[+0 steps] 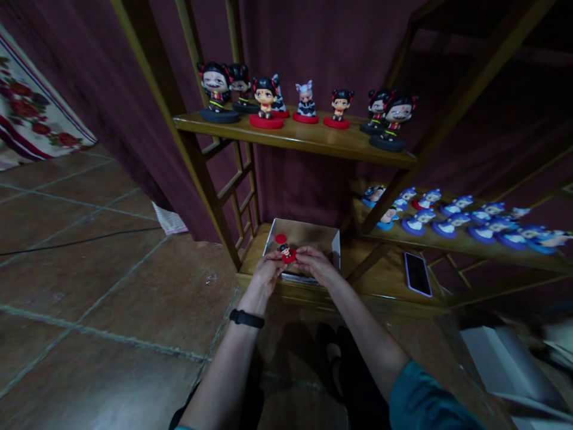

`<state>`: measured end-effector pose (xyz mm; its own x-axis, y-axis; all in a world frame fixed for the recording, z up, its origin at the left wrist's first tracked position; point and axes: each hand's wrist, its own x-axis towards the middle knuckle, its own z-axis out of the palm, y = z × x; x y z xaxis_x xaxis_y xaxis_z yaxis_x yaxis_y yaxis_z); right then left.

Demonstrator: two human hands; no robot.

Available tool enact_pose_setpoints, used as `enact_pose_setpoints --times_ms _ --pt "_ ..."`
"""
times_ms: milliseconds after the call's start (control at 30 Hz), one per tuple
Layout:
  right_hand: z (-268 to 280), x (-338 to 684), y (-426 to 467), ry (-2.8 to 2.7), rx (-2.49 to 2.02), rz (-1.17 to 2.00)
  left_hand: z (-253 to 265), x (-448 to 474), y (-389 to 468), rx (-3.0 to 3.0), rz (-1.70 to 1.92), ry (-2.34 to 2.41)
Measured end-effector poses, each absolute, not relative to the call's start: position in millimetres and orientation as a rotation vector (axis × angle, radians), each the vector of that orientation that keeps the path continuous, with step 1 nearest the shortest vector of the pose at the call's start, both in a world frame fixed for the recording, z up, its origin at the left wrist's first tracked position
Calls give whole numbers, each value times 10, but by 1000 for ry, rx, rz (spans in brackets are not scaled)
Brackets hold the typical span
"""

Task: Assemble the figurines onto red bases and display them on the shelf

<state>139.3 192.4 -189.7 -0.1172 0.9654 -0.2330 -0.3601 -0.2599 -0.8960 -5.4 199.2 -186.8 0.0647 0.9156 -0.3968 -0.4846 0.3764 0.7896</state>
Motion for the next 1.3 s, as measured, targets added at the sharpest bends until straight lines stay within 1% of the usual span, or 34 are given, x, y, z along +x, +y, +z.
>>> enact_pose_setpoints --times_ms 567,933,1100,1300 --pt "-1947 1393 1942 -868 -1064 1668 -1871 -61 1989 537 1099 1025" --pt "-1938 1357 1942 -839 -1142 1623 -1887 -53 1990 579 1102 1051" --pt "-1913 1365 1928 -903 -1120 1698 -1846 -42 1972 626 1128 1054" --pt "-1914 1362 1922 -908 -1082 1702 -1825 -37 1967 643 1091 1042"
